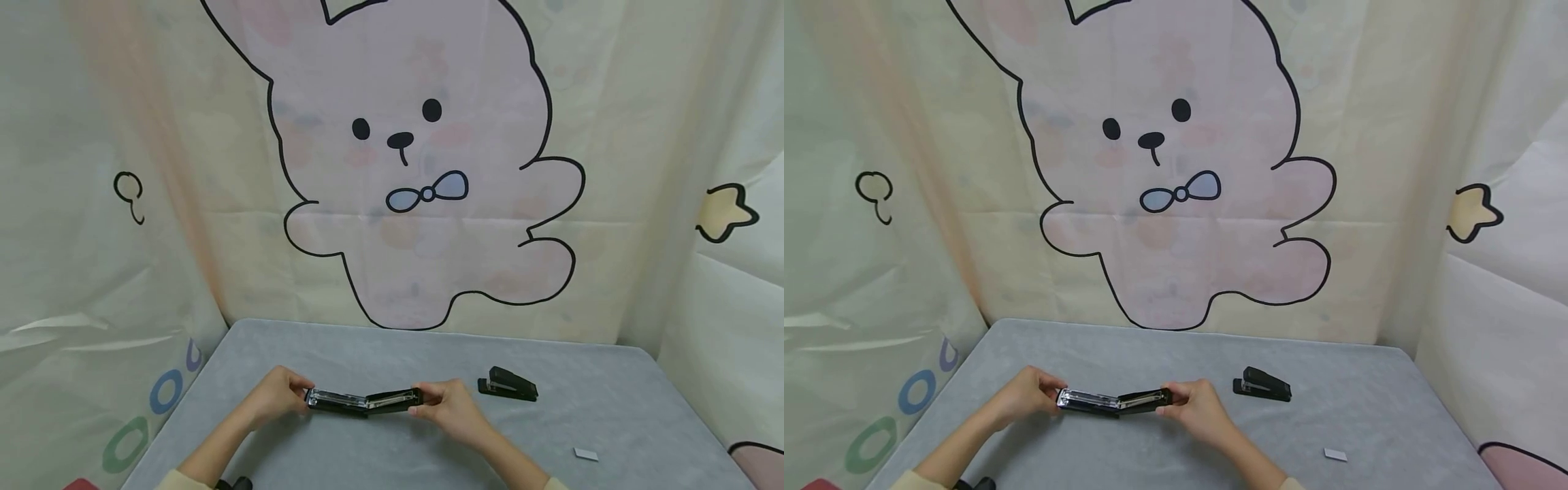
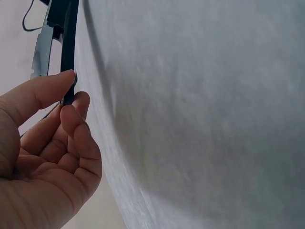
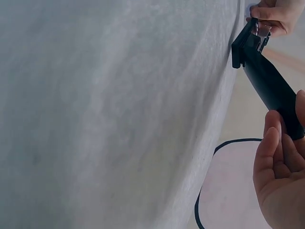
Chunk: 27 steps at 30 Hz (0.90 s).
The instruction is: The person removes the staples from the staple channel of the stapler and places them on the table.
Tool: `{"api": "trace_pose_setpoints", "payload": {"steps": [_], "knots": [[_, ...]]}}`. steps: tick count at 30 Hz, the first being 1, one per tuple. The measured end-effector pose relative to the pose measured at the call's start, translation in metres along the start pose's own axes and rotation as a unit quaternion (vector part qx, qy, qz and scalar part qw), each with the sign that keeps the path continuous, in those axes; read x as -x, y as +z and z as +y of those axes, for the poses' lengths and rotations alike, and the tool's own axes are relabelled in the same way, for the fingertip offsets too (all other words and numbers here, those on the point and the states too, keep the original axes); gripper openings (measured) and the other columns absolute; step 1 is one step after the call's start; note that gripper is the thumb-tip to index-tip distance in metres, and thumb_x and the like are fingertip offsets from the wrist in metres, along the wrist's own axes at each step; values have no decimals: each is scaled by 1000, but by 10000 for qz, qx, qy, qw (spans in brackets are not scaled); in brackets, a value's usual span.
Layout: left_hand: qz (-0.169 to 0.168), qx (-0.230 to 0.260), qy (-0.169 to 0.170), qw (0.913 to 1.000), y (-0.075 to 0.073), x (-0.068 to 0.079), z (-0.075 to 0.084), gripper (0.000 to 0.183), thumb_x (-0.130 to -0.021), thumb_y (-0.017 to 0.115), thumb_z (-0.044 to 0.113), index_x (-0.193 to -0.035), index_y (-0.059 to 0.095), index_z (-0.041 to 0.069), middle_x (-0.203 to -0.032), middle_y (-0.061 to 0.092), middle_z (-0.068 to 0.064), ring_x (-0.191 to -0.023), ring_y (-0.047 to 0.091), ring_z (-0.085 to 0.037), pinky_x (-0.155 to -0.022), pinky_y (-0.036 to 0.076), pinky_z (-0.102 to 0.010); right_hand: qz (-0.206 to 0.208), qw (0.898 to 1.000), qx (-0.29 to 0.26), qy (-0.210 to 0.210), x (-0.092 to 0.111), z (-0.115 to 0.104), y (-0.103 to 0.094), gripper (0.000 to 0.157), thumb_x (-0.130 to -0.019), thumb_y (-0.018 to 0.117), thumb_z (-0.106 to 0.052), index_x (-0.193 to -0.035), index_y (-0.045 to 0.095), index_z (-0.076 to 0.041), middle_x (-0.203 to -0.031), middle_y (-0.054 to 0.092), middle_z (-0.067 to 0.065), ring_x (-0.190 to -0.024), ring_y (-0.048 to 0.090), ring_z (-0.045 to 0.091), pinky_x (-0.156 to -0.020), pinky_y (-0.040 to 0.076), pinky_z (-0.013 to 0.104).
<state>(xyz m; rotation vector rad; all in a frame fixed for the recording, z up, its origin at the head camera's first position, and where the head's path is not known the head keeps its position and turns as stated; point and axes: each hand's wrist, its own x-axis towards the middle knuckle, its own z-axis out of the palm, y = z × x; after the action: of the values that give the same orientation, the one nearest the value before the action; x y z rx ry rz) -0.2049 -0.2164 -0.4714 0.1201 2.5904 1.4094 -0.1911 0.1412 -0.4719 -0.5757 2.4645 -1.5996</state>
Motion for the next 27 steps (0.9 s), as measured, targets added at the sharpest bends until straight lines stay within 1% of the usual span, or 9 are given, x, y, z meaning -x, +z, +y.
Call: {"api": "trace_pose_setpoints", "payload": {"steps": [4, 7, 11, 13, 16, 20, 23, 27], "knots": [[29, -102, -49, 9999, -3, 1, -3, 45, -61, 83, -17, -106, 76, -11, -69, 62, -2, -65, 54, -15, -57, 45, -28, -54, 9999, -110, -100, -4, 2, 5, 41, -86, 85, -8, -121, 73, 9, -98, 79, 12, -87, 74, 16, -73, 59, 27], [3, -166, 65, 9998, -5, 2, -4, 45, -60, 83, -16, -104, 76, -11, -68, 61, -2, -64, 54, -14, -57, 44, -27, -113, 9995, -273, -68, -7, 1, 8, 37, -86, 84, -6, -120, 74, 7, -97, 79, 11, -86, 74, 15, -74, 58, 26], [-66, -226, 318, 9992, -9, 3, -7, 44, -57, 85, -16, -100, 77, -11, -67, 62, -1, -63, 53, -13, -56, 44, -27, -160, 9987, -478, 22, -9, 0, 10, 34, -86, 84, -3, -118, 75, 5, -98, 79, 12, -87, 74, 16, -73, 58, 26], [-99, -250, 365, 9990, -10, 3, -8, 44, -56, 86, -16, -98, 77, -9, -66, 62, -1, -62, 53, -13, -56, 43, -27, -178, 9985, -510, 54, -10, 1, 10, 33, -85, 84, -2, -116, 76, 4, -97, 79, 12, -86, 74, 16, -72, 58, 26], [-101, -302, 338, 9989, -10, 2, -10, 43, -56, 87, -16, -97, 77, -9, -65, 62, -1, -61, 53, -13, -56, 44, -28, -215, 9986, -471, 92, -10, 4, 10, 31, -85, 85, -2, -115, 77, 3, -96, 79, 11, -85, 74, 16, -71, 58, 25], [-85, -339, 168, 9992, -8, 1, -13, 42, -57, 87, -17, -97, 77, -8, -63, 63, -1, -60, 54, -13, -56, 44, -29, -295, 9989, -308, 196, -9, 10, 11, 32, -85, 85, -4, -116, 77, 2, -95, 79, 8, -84, 74, 14, -69, 57, 24], [-98, -324, 134, 9993, -5, 1, -16, 41, -57, 87, -17, -96, 77, -8, -62, 63, -1, -58, 54, -13, -55, 43, -30, -324, 9990, -166, 266, -9, 15, 10, 36, -86, 85, -6, -119, 75, 3, -96, 79, 8, -85, 73, 16, -70, 58, 28], [-87, -305, 196, 9993, -2, 1, -18, 42, -57, 85, -16, -98, 77, -9, -61, 62, 0, -57, 53, -12, -54, 43, -29, -363, 9987, 10, 356, -7, 18, 7, 46, -87, 84, -9, -129, 70, 4, -106, 77, 11, -96, 72, 23, -80, 59, 39]]}}
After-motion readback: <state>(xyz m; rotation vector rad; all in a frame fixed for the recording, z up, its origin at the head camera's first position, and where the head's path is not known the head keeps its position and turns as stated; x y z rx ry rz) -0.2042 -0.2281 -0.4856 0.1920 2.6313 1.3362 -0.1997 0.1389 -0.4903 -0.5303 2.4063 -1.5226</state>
